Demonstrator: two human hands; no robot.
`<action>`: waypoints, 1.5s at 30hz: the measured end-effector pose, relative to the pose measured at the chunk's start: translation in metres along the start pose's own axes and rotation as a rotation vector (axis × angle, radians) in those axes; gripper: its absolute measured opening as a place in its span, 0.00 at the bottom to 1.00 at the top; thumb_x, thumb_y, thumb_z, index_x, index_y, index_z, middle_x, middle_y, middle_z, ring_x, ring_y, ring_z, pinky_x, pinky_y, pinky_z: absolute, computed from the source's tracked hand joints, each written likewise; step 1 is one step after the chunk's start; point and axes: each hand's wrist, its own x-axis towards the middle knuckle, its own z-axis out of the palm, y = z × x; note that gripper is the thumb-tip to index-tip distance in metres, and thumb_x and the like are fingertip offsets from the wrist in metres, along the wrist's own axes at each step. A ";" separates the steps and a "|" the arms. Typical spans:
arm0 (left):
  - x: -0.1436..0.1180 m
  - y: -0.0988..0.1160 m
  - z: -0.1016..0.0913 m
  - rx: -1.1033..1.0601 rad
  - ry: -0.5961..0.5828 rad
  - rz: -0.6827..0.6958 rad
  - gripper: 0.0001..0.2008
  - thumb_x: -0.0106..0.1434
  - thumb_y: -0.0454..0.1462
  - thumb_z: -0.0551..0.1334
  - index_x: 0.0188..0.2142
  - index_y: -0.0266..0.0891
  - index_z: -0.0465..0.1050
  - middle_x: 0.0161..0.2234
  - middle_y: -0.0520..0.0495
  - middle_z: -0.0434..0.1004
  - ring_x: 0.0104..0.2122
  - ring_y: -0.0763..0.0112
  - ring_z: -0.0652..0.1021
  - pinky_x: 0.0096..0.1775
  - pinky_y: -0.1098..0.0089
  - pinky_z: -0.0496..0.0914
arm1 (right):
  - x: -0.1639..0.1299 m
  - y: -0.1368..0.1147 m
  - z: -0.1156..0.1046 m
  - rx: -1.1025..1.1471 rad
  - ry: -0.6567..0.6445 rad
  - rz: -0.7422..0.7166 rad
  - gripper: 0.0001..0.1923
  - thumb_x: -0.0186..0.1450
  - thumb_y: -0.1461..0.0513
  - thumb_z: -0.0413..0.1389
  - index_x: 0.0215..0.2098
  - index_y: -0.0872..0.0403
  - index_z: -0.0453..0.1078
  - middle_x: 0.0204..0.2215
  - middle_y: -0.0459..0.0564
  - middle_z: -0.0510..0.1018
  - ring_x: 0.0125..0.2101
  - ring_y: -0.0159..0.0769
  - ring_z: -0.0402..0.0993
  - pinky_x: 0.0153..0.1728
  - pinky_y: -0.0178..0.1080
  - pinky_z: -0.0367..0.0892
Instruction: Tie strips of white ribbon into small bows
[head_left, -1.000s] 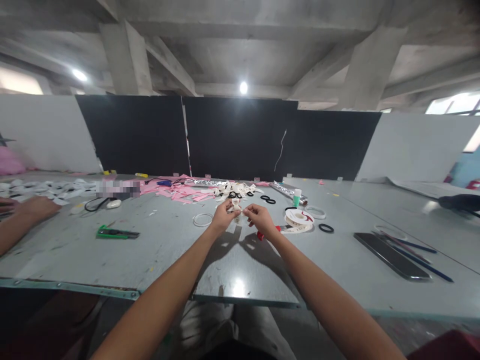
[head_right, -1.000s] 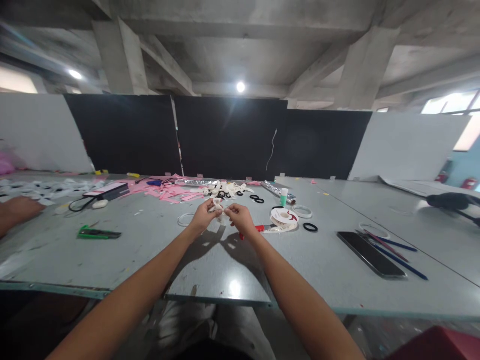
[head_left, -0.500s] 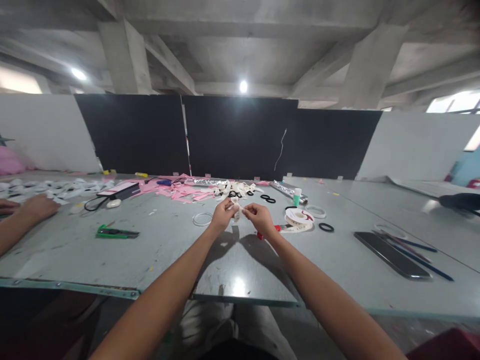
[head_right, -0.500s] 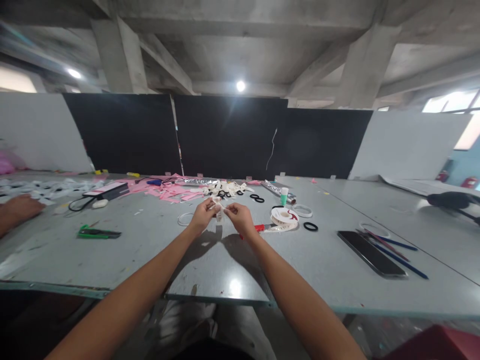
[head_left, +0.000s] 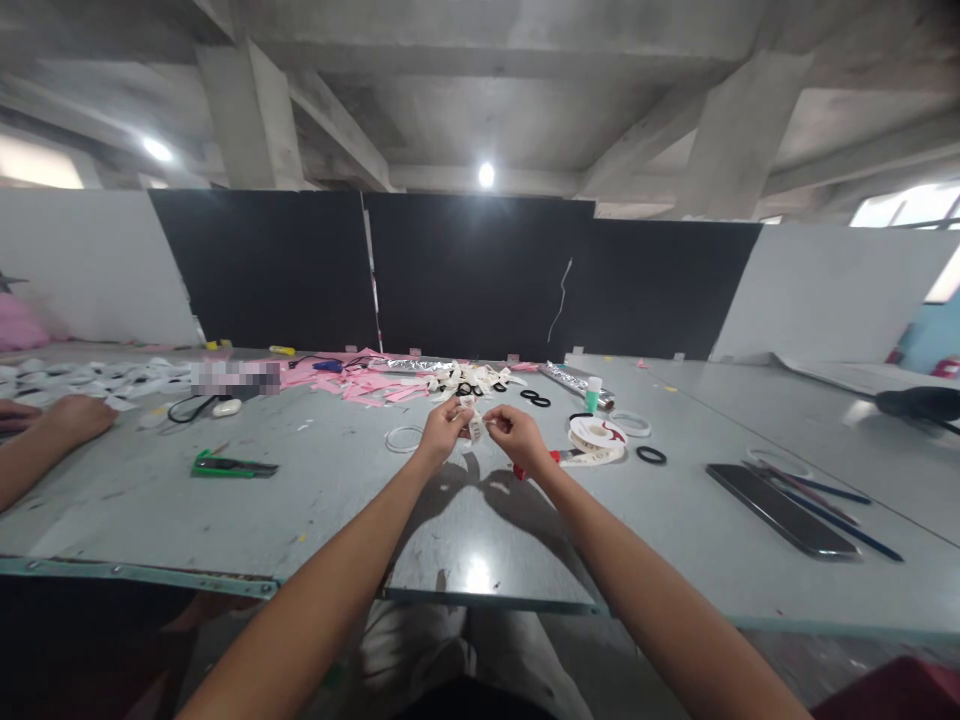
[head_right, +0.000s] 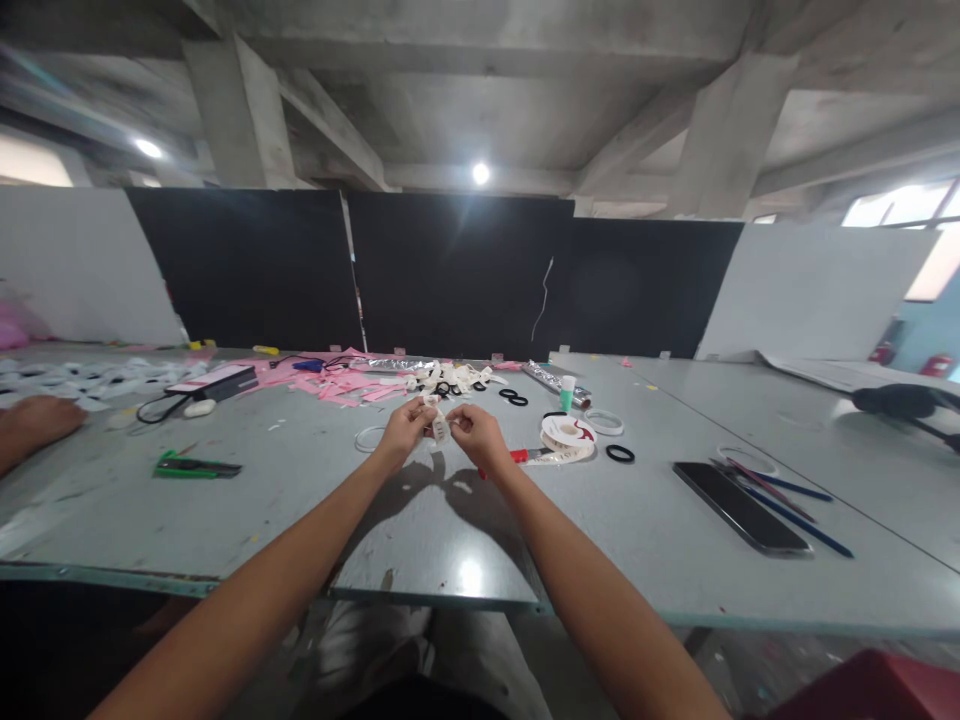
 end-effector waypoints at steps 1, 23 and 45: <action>-0.001 0.000 0.001 -0.010 -0.004 0.001 0.23 0.48 0.46 0.68 0.40 0.36 0.71 0.28 0.52 0.72 0.26 0.75 0.73 0.29 0.73 0.71 | -0.001 -0.001 0.000 0.010 0.003 0.007 0.10 0.56 0.60 0.53 0.32 0.55 0.73 0.19 0.42 0.67 0.21 0.29 0.60 0.25 0.32 0.57; -0.003 0.003 0.009 -0.159 0.048 -0.096 0.30 0.46 0.43 0.71 0.47 0.39 0.66 0.27 0.53 0.74 0.23 0.74 0.74 0.27 0.73 0.69 | 0.004 0.000 0.007 0.474 -0.036 0.211 0.16 0.54 0.50 0.58 0.27 0.55 0.68 0.19 0.44 0.71 0.22 0.30 0.66 0.28 0.35 0.66; -0.008 0.007 0.015 -0.313 0.165 -0.227 0.23 0.45 0.40 0.72 0.39 0.41 0.66 0.34 0.49 0.76 0.28 0.73 0.75 0.33 0.70 0.69 | -0.002 -0.012 0.017 0.565 0.082 0.218 0.16 0.52 0.54 0.61 0.33 0.56 0.69 0.21 0.44 0.73 0.20 0.28 0.66 0.21 0.31 0.61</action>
